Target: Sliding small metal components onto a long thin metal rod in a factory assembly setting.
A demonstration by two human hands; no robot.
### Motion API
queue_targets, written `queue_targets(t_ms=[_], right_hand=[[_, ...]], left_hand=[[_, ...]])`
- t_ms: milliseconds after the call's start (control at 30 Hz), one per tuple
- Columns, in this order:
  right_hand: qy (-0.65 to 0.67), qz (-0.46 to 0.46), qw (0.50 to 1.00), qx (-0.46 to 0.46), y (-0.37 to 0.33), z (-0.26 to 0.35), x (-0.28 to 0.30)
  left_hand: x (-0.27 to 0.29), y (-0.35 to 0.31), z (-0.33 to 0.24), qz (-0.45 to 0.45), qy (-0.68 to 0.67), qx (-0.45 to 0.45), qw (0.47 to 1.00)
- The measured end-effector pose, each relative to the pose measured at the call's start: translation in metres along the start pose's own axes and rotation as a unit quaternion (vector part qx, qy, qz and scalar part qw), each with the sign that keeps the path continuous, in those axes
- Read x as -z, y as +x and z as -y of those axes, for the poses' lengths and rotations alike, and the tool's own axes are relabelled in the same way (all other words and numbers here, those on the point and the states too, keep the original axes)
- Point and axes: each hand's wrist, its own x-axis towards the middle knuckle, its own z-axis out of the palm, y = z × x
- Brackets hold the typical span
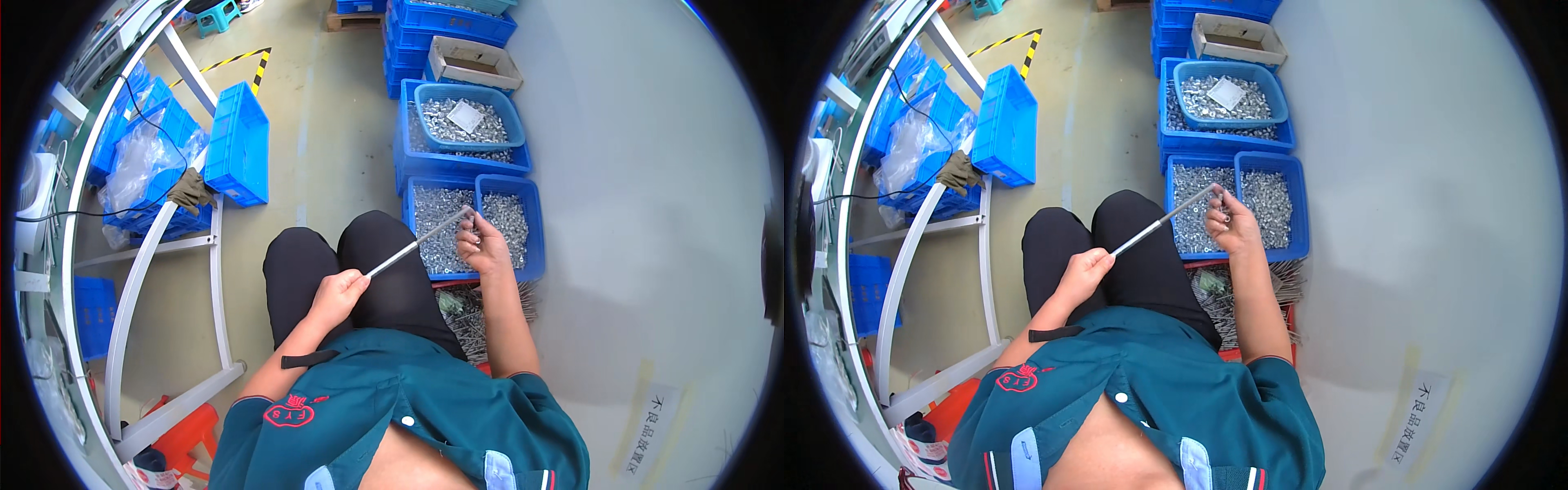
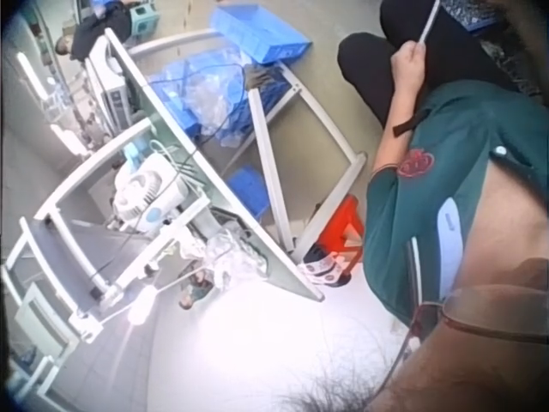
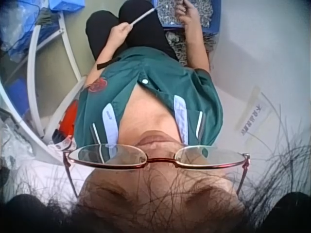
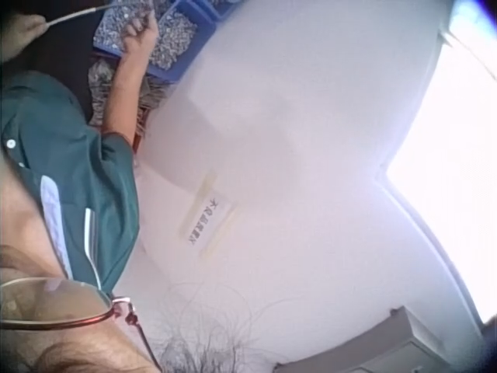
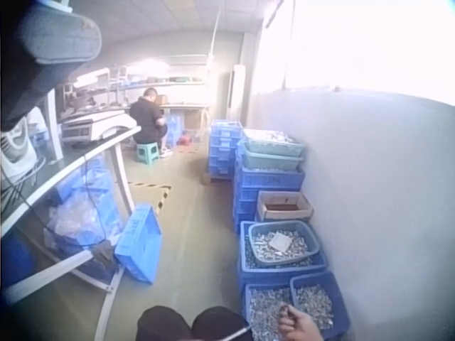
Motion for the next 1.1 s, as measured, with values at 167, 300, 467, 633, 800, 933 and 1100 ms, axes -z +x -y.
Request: queue_targets(t_ms=[167, 300, 467, 633, 800, 933, 1100], right_hand=[[0.017, 0.079, 0.997, -0.014, -0.004, 0.011, -0.002], [-0.073, 0.076, 0.994, -0.006, -0.009, 0.013, -0.011], [-0.271, 0.009, 0.96, 0.074, -0.015, 0.012, -0.033], [-0.363, -0.035, 0.928, 0.084, -0.021, 0.002, -0.054], [-0.35, 0.01, 0.936, -0.027, -0.022, -0.051, -0.055], [-0.264, 0.018, 0.962, -0.072, -0.031, -0.045, -0.046], [-0.112, -0.022, 0.993, -0.039, -0.014, -0.014, -0.003]], left_hand=[[0.003, -0.005, -0.005, 0.009, 0.045, -0.006, 0.999], [0.002, -0.005, -0.01, 0.009, 0.05, -0.03, 0.998], [0.002, -0.004, -0.009, 0.003, 0.094, -0.023, 0.995], [0.0, -0.001, -0.015, -0.007, 0.059, -0.044, 0.997], [-0.014, 0.014, -0.025, -0.007, 0.06, -0.037, 0.998], [-0.013, 0.02, -0.02, -0.01, -0.012, -0.039, 0.999], [-0.012, 0.017, -0.011, 0.0, -0.023, -0.024, 0.999]])
